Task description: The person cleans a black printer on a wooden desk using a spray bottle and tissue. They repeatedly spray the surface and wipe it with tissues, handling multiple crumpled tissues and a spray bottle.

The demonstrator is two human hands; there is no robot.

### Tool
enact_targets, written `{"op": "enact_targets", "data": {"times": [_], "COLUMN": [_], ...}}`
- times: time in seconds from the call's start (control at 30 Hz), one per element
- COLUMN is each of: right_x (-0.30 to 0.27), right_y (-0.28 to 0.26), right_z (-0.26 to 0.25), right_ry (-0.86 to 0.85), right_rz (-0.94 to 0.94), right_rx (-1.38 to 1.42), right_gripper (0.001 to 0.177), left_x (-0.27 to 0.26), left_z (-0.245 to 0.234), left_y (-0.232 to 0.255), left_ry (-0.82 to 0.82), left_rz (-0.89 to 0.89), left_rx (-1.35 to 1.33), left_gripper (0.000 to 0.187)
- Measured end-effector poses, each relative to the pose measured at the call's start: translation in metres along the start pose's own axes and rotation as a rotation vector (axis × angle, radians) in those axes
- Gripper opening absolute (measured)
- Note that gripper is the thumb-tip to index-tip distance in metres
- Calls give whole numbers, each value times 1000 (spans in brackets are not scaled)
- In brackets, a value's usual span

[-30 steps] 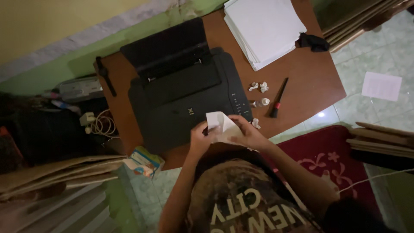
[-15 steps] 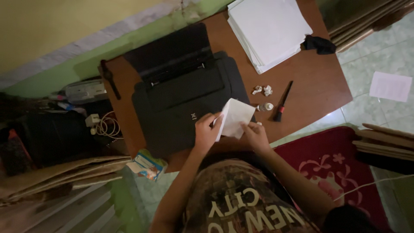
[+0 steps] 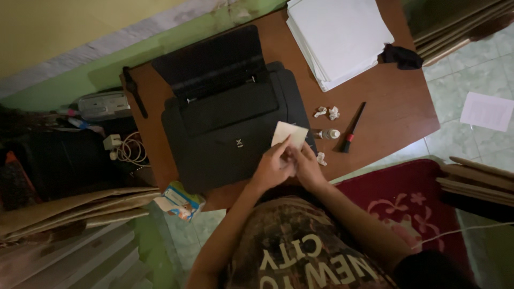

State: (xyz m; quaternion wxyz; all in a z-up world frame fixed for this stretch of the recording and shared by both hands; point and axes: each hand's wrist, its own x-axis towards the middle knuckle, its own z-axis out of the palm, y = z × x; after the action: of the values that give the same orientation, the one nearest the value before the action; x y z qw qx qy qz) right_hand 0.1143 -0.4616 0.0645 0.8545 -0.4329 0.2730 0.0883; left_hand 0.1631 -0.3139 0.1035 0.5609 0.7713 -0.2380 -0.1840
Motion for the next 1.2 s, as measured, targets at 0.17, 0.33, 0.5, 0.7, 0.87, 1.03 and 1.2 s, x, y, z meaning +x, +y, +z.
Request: {"op": "enact_targets", "data": {"times": [0.17,0.33,0.5,0.7,0.87,1.03,1.2], "right_x": [23,30,33,38,72,103,92], "right_y": [-22,-41,-33,-22,-51,-74,-52], "right_z": [-26,-31,-30,-33,-25,-3,9], "right_ry": [193,-23,-526,-814,-648,-379,-231], "right_rz": [-75,-801,-986,-694,-844,-608,-685], "right_rx": [-512,-1081,-1754,-1912,-2611,-2061,-1794], "right_gripper": [38,38,68,75,77,64,56], "left_x": [-7,-13,-19,-25,-26,-27,-27], "left_z": [-1,-22,-31,-30,-33,-36,-38], "left_y": [-9,-38,-64,-75,-71,-63,-61], "left_ry": [86,191,95,217,225,235,242], "left_rz": [89,110,64,135,142,134,135], "left_rx": [48,631,733,545,515,488,475], "left_gripper": [61,65,73,67,67,66,67]}}
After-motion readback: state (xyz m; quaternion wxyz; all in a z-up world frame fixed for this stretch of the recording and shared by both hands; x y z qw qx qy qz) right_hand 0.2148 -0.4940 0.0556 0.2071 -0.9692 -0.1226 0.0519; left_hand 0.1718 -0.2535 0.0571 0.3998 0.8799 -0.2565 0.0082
